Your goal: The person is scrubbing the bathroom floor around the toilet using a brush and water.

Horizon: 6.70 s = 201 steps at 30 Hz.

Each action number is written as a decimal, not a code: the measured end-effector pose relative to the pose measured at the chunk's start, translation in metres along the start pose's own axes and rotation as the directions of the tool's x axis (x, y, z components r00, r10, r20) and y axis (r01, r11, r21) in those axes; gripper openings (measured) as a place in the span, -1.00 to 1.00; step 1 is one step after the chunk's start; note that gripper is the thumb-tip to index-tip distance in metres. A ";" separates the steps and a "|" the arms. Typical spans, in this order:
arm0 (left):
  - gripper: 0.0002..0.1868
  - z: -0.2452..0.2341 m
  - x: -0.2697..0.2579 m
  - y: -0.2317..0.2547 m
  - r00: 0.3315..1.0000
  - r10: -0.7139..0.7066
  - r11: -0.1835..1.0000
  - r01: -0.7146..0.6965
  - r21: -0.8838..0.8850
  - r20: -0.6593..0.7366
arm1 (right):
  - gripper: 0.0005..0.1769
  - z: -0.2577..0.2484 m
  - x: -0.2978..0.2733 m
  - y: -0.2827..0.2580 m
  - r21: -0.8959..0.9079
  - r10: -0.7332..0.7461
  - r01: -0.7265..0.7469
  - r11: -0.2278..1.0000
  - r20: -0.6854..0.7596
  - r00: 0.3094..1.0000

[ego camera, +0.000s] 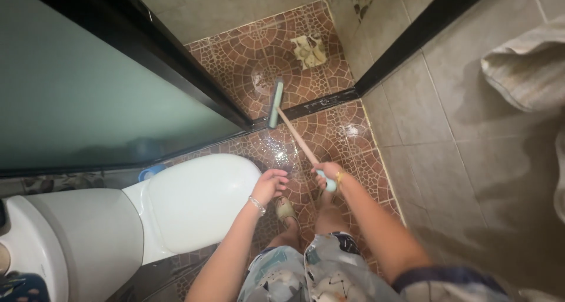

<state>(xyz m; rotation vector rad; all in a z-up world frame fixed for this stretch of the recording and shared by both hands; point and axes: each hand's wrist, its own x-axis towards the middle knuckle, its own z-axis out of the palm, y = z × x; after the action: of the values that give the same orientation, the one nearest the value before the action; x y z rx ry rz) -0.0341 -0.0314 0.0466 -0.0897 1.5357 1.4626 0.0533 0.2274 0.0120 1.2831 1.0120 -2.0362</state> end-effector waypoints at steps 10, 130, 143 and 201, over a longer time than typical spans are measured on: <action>-0.68 0.031 0.028 0.038 0.988 -0.009 0.973 -0.026 -0.229 -0.152 | -0.68 -0.120 0.050 -0.113 -0.560 -0.194 -0.035 0.828 -0.344 0.919; -0.72 0.278 -0.061 -0.078 0.460 -0.180 0.309 -0.812 -0.494 -0.869 | -0.39 0.023 -0.100 -0.246 -0.067 0.156 0.162 -0.984 0.097 0.983; -0.79 0.331 -0.152 -0.156 0.279 -0.457 0.278 -0.857 -0.433 -0.845 | -0.51 -0.022 -0.053 0.014 -0.951 0.551 0.017 -0.307 -0.164 0.818; -0.74 0.247 -0.177 -0.196 0.672 0.005 0.590 -0.600 -0.541 -0.740 | -0.60 -0.124 -0.129 0.164 -0.919 0.314 0.234 -0.318 0.131 0.941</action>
<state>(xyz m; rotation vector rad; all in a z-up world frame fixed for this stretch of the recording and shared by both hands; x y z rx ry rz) 0.3239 0.0161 0.0714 -1.0122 1.3719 2.5336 0.2934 0.2371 0.0439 -0.1402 1.7425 -0.4325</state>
